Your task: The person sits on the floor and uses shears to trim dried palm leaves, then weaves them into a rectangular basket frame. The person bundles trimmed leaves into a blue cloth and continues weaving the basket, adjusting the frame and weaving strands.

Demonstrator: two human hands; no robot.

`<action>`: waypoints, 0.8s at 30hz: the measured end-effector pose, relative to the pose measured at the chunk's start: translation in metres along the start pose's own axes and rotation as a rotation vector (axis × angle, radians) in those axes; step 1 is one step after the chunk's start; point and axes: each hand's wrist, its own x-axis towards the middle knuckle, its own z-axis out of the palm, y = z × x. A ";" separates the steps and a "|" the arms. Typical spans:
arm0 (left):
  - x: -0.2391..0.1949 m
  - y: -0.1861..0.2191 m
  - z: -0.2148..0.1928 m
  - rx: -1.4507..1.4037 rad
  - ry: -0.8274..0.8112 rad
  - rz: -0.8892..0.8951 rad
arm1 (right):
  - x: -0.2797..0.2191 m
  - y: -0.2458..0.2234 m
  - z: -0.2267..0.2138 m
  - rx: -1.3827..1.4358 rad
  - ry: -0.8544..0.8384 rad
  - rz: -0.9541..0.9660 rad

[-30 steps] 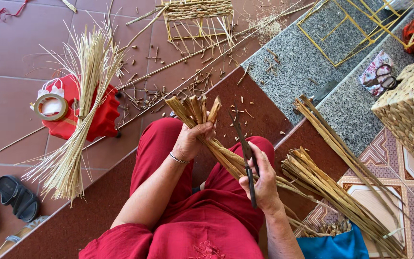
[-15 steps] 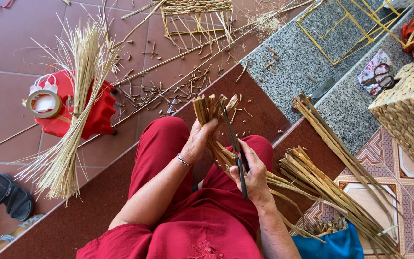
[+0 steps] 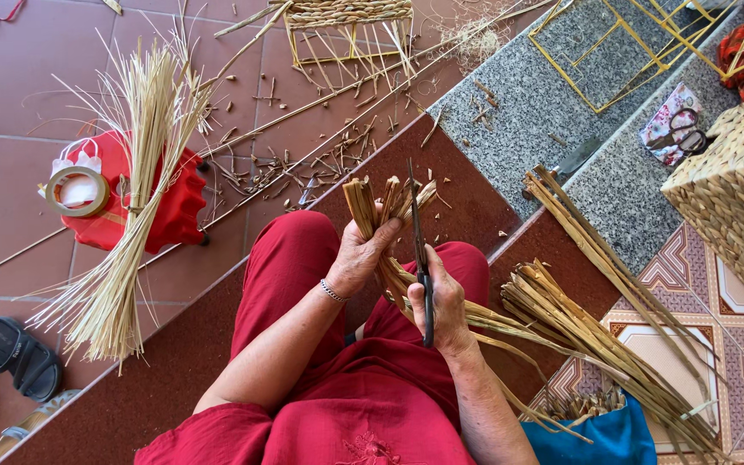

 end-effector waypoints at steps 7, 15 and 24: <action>-0.001 0.006 0.002 -0.030 -0.015 -0.023 | -0.005 0.008 0.004 0.151 -0.051 0.091; 0.001 0.000 0.000 -0.055 0.008 -0.022 | -0.009 0.007 0.001 0.326 0.064 0.129; -0.001 0.009 0.008 -0.085 0.062 -0.103 | -0.025 -0.001 -0.009 0.435 -0.093 0.038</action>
